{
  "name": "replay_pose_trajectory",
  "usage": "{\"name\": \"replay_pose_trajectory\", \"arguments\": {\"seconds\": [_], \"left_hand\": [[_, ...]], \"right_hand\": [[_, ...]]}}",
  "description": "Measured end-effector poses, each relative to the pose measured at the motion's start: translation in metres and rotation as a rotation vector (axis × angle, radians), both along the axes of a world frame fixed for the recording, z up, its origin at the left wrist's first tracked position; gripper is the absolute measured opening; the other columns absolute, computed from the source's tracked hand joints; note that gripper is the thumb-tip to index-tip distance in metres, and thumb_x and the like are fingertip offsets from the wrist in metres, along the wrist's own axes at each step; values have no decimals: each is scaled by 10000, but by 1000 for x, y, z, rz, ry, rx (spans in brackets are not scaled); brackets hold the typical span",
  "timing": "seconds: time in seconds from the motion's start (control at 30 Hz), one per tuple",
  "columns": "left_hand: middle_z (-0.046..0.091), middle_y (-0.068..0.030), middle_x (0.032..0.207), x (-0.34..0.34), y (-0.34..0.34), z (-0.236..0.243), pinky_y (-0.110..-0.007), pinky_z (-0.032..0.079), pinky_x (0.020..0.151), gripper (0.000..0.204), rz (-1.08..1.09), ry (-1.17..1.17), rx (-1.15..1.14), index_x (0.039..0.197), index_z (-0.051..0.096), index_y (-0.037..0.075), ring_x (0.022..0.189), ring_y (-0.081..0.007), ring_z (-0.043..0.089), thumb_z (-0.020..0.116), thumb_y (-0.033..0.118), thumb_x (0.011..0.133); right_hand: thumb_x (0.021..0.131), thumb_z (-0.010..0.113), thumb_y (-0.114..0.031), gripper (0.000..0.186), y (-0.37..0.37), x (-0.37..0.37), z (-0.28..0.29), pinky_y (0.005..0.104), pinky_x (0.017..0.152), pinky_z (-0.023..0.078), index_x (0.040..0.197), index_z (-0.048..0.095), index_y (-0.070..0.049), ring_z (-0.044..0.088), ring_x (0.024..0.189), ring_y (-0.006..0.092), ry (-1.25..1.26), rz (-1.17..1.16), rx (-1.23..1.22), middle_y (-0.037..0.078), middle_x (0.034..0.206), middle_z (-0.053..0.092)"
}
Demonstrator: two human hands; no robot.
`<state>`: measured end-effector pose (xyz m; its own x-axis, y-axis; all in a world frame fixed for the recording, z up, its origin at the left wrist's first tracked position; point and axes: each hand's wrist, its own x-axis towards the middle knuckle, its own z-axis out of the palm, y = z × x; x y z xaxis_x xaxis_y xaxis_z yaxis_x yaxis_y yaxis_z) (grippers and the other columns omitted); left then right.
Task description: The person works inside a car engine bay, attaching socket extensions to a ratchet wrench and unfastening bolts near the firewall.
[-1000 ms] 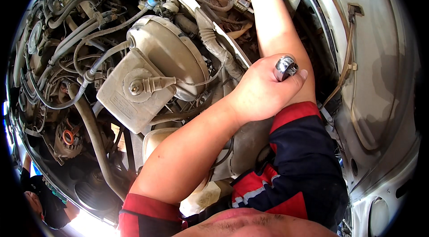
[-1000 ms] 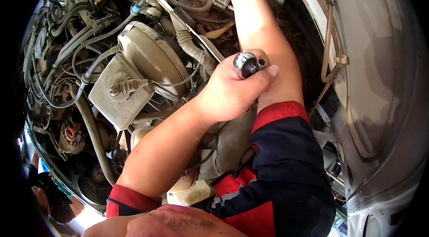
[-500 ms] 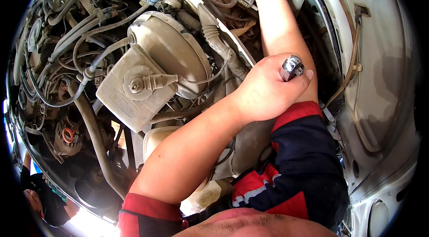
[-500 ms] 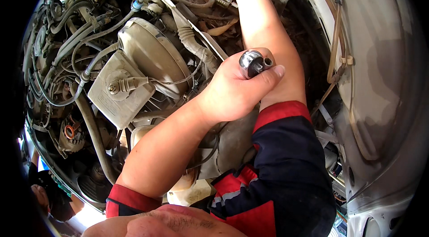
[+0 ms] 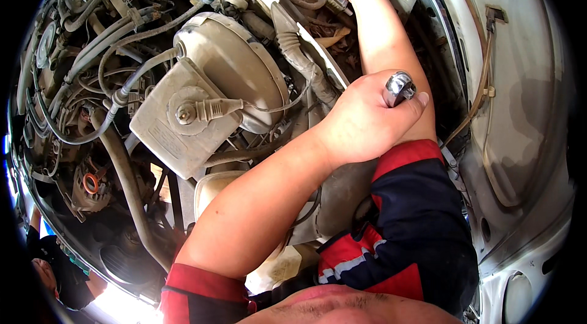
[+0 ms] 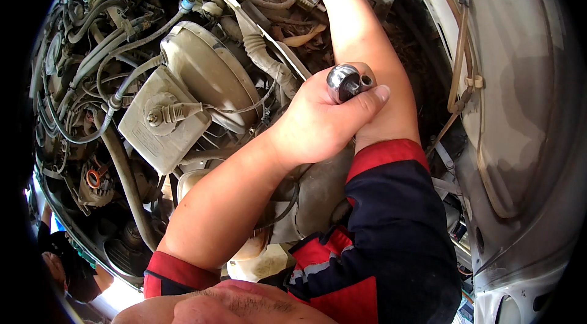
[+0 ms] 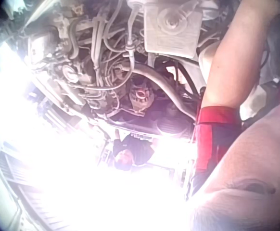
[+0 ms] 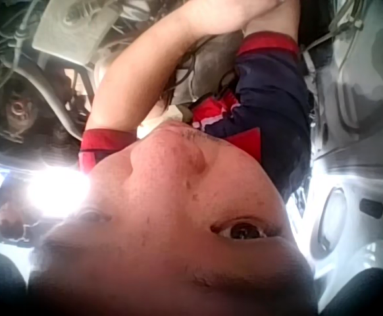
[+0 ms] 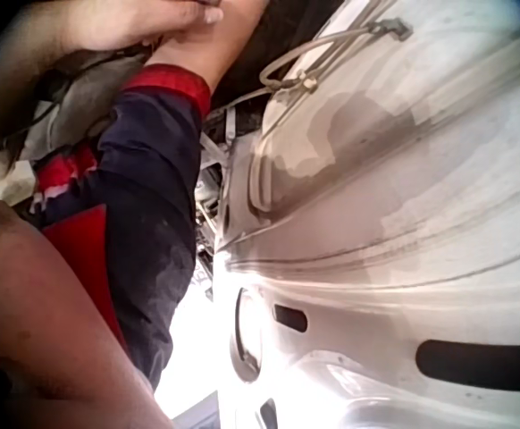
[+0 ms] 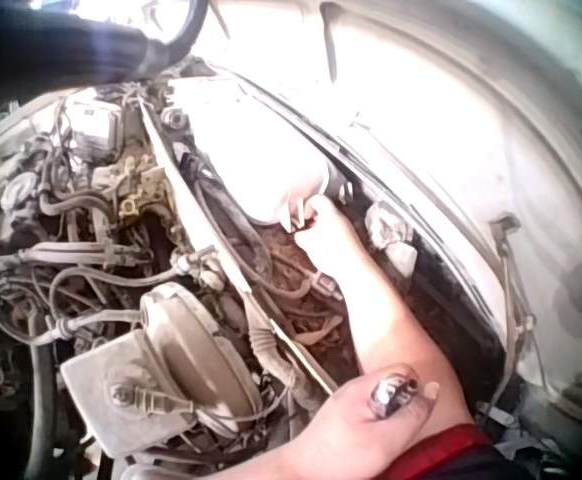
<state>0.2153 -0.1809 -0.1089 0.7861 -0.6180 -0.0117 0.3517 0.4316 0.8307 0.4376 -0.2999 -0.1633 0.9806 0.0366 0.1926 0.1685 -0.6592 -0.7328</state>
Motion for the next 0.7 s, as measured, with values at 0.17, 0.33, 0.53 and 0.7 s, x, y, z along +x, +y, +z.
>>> {"name": "replay_pose_trajectory", "arguments": {"seconds": [0.17, 0.33, 0.53, 0.7], "left_hand": [[540, -74, 626, 1, 0, -2, -369, 477, 621, 331, -1, -4, 51, 769, 562, 12, 603, -185, 507, 688, 256, 955], [540, -71, 625, 1, -1, -2, -366, 478, 621, 333, 4, 4, 41, 770, 563, 11, 603, -183, 510, 691, 258, 954], [457, 87, 665, 0, -1, 1, -256, 370, 564, 338, -3, 5, -13, 717, 494, 115, 630, -33, 410, 639, 160, 1019], [500, -16, 621, 1, -2, 0, -330, 431, 578, 325, 1, -14, 28, 738, 534, 46, 588, -134, 464, 672, 218, 977]], "right_hand": [[778, 713, 15, 229, 1, -2, 2, 381, 795, 510, 943, 563, -37, 653, 838, 267, -8, -57, -86, 150, 855, 660], [788, 716, -10, 209, 7, -4, 7, 394, 788, 513, 936, 570, -36, 663, 840, 278, -11, -88, -110, 161, 855, 669], [803, 686, 5, 178, 3, -2, 3, 367, 824, 510, 956, 602, -30, 663, 867, 260, -20, -88, -91, 155, 885, 683], [841, 592, 29, 106, -2, 5, -6, 343, 855, 497, 918, 631, -33, 655, 892, 212, -97, 9, -4, 136, 888, 694]]}}
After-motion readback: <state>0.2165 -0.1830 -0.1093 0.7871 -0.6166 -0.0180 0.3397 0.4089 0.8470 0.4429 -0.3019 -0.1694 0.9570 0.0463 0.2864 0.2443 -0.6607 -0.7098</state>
